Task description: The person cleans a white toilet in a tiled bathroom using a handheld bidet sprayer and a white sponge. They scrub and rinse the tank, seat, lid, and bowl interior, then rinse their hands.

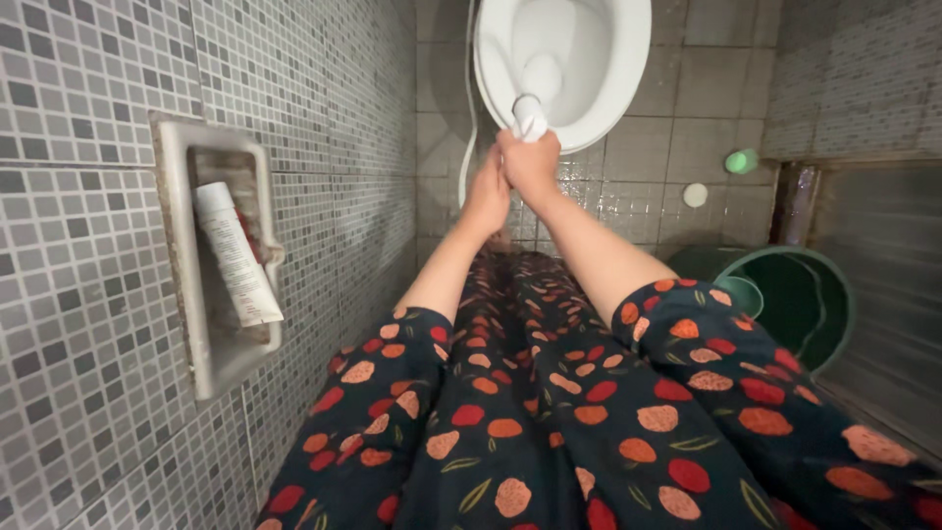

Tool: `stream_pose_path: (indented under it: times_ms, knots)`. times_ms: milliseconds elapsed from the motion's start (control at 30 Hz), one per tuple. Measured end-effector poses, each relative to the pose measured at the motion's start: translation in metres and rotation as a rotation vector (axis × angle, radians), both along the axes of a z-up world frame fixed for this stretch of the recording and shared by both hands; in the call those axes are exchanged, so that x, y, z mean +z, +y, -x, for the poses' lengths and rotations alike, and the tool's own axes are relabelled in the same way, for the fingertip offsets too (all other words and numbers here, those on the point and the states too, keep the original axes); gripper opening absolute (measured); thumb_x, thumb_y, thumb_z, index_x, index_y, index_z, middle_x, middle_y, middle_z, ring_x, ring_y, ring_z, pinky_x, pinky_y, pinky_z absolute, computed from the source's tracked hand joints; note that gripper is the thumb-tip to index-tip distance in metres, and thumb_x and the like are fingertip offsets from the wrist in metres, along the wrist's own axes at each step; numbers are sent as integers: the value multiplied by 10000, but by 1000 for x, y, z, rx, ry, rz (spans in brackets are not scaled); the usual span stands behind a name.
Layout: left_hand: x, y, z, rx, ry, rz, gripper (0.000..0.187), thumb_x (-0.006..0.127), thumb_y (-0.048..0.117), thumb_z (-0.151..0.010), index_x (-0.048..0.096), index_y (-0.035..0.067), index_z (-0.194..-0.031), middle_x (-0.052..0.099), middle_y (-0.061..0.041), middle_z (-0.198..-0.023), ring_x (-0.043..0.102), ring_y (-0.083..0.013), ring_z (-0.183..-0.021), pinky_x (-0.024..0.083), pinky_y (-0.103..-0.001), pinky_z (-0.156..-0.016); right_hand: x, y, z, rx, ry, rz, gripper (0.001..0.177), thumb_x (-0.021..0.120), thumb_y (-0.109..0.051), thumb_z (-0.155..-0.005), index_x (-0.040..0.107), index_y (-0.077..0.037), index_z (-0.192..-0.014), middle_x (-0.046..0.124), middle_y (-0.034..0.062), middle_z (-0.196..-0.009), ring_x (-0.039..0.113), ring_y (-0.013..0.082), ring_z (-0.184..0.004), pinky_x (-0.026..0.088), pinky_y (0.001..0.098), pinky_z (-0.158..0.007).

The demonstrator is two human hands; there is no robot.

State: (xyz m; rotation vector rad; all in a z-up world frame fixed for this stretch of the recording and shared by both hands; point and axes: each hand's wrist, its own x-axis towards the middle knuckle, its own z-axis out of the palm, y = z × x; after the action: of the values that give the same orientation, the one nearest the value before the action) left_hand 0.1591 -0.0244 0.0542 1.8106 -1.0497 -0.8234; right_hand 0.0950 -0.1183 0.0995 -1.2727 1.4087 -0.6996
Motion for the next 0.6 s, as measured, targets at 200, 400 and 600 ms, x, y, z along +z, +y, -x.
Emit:
stream_pose_path:
  times_ms: [200,400,600]
  knots:
    - [-8,13,3,32,16,-64,371,401,202,-1104,498,21,-1413,712,-288,-1115,694,-452,-1048,542,-488,-889,-14,5,-5,45,90,5,277,730,-235,-743,722,26,-837,751,170,-749,752,270,-710,571,422,-665]
    - [-32,47,15,30,111,-118,427,379,127,-1019,468,0,-1417,673,-311,-1161,671,-456,-1071,534,-491,-919,-34,39,8,70,149,-61,264,718,-231,-753,716,30,-791,738,185,-716,754,299,-674,561,441,-626]
    - [-41,58,8,-34,56,-53,384,386,129,-1056,503,-21,-1390,633,-321,-1274,580,-494,-1220,473,-498,-1015,-50,49,9,-17,139,-64,273,743,-246,-754,717,24,-789,733,165,-708,751,294,-675,564,427,-616]
